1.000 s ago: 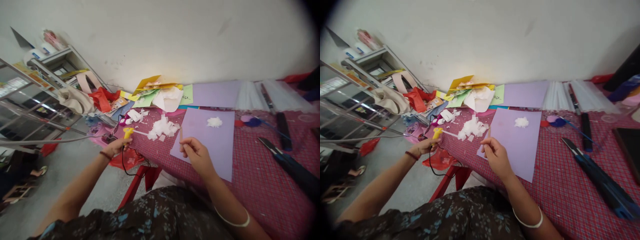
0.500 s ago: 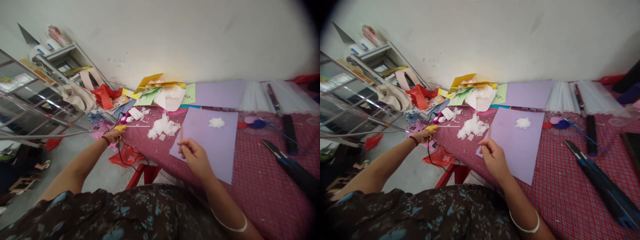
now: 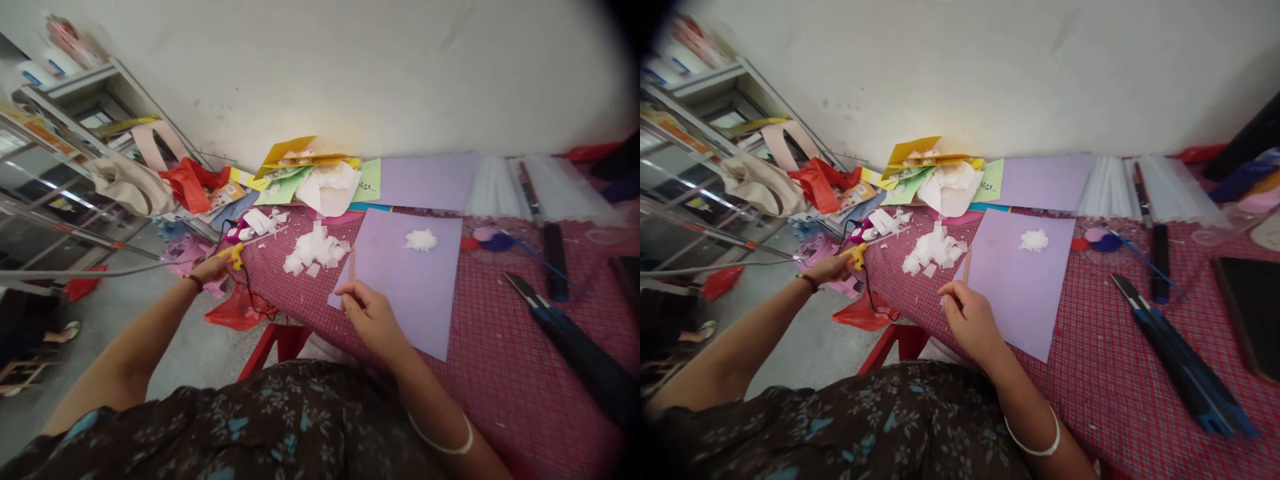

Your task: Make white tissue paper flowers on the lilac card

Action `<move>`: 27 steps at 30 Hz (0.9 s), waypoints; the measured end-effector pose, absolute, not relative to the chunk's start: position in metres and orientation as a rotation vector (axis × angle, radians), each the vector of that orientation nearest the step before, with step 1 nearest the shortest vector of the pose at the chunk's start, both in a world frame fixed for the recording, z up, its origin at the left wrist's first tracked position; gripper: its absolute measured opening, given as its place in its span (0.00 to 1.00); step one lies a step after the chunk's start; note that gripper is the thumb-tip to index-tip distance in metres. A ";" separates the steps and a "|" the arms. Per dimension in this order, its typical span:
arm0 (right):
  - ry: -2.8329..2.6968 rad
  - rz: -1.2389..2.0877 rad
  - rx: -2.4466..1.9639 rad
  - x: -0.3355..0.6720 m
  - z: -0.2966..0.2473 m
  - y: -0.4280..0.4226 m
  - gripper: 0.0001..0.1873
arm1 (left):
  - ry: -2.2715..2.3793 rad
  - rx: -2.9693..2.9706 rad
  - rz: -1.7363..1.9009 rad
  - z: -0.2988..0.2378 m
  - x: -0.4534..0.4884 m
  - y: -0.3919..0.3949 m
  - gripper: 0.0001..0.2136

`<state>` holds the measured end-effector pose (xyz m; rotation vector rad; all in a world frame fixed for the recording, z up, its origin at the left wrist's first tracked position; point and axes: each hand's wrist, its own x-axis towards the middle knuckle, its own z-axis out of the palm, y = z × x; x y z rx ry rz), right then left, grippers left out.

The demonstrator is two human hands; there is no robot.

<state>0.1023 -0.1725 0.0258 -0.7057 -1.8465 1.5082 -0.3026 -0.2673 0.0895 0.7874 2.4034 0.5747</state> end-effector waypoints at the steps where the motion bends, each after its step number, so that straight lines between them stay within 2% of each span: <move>1: -1.843 1.508 -0.718 0.102 0.025 -0.172 0.10 | 2.433 0.830 0.561 0.090 -0.299 -0.269 0.16; 6: -1.858 1.480 -0.764 0.096 0.019 -0.170 0.10 | 2.450 1.226 0.588 0.076 -0.259 -0.251 0.17; 10: -1.858 1.460 -0.831 0.093 0.011 -0.167 0.10 | 2.130 1.646 0.703 0.059 -0.217 -0.206 0.12; 15: -1.954 1.390 -0.875 0.104 0.030 -0.150 0.10 | 1.902 1.663 0.931 0.054 -0.200 -0.137 0.10; 21: -2.249 0.907 -1.152 0.095 0.067 -0.111 0.12 | 1.720 1.564 1.096 0.055 -0.202 -0.099 0.08; 27: -2.598 0.473 -1.467 0.050 0.035 -0.107 0.21 | 1.686 1.518 1.042 0.058 -0.192 -0.088 0.10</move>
